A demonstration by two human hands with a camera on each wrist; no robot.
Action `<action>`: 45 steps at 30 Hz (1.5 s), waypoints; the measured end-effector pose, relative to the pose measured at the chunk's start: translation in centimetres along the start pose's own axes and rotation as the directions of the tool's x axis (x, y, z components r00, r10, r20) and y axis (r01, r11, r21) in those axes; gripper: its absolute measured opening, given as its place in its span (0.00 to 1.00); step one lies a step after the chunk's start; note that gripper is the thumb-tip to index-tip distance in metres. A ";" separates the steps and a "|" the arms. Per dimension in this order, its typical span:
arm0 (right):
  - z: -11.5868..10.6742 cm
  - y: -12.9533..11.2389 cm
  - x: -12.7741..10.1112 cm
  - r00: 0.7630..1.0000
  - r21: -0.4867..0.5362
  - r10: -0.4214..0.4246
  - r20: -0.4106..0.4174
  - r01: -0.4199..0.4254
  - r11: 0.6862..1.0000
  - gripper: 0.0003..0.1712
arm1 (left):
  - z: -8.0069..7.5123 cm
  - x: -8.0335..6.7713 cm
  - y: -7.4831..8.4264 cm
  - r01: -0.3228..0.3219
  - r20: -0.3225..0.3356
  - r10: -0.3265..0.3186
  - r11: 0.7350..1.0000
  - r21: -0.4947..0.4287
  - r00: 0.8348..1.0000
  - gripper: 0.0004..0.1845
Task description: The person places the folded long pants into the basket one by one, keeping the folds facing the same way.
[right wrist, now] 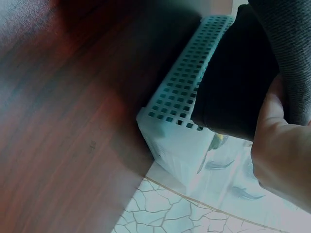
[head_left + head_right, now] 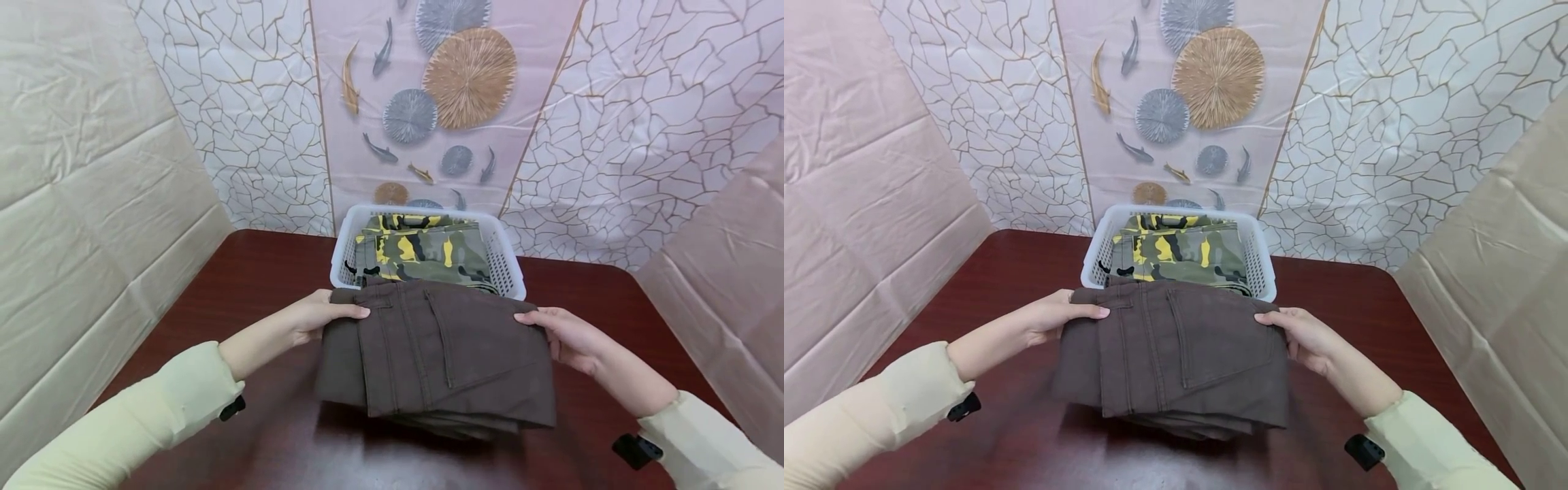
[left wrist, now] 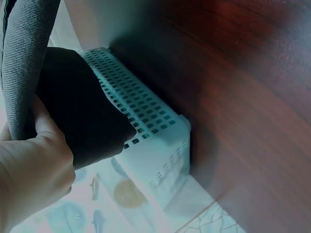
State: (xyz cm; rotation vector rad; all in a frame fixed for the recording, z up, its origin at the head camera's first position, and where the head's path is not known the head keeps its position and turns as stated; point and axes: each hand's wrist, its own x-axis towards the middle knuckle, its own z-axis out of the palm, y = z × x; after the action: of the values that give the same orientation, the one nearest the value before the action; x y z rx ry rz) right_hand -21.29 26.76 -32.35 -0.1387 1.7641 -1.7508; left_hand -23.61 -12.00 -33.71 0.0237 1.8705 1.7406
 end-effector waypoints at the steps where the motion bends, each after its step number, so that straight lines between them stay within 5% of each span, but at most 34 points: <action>1: 0.0 -0.1 -0.1 1.000 -0.006 0.002 -0.005 -0.002 1.000 0.18 | 0.0 -0.1 0.1 0.002 0.001 -0.002 1.000 0.000 1.000 0.21; 18: 0.5 -3.8 -1.1 0.994 -0.101 0.036 -0.100 -0.046 0.994 0.17 | -0.1 -1.6 3.0 -0.011 -0.002 0.011 1.000 0.006 1.000 0.14; 32: 0.7 -7.0 -1.3 0.987 -0.172 0.009 -0.160 -0.036 0.984 0.15 | -0.2 -1.7 5.6 0.000 -0.055 0.004 0.996 0.090 0.998 0.25; 39: 0.3 -8.5 -0.6 0.983 -0.221 -0.057 -0.177 0.017 0.975 0.05 | -0.6 -1.2 7.3 -0.029 -0.059 0.035 0.994 0.101 0.998 0.27; 45: -0.1 -9.6 0.3 0.982 -0.230 -0.097 -0.160 0.059 0.971 0.13 | -1.0 -0.3 8.4 -0.060 -0.047 0.065 0.994 0.095 0.997 0.34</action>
State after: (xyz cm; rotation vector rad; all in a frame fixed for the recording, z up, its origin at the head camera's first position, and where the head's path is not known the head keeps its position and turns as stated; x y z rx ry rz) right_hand -24.95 25.65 -23.58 -0.1600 2.1060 -1.6536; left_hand -26.87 -11.79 -25.93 0.0763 2.0064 1.7084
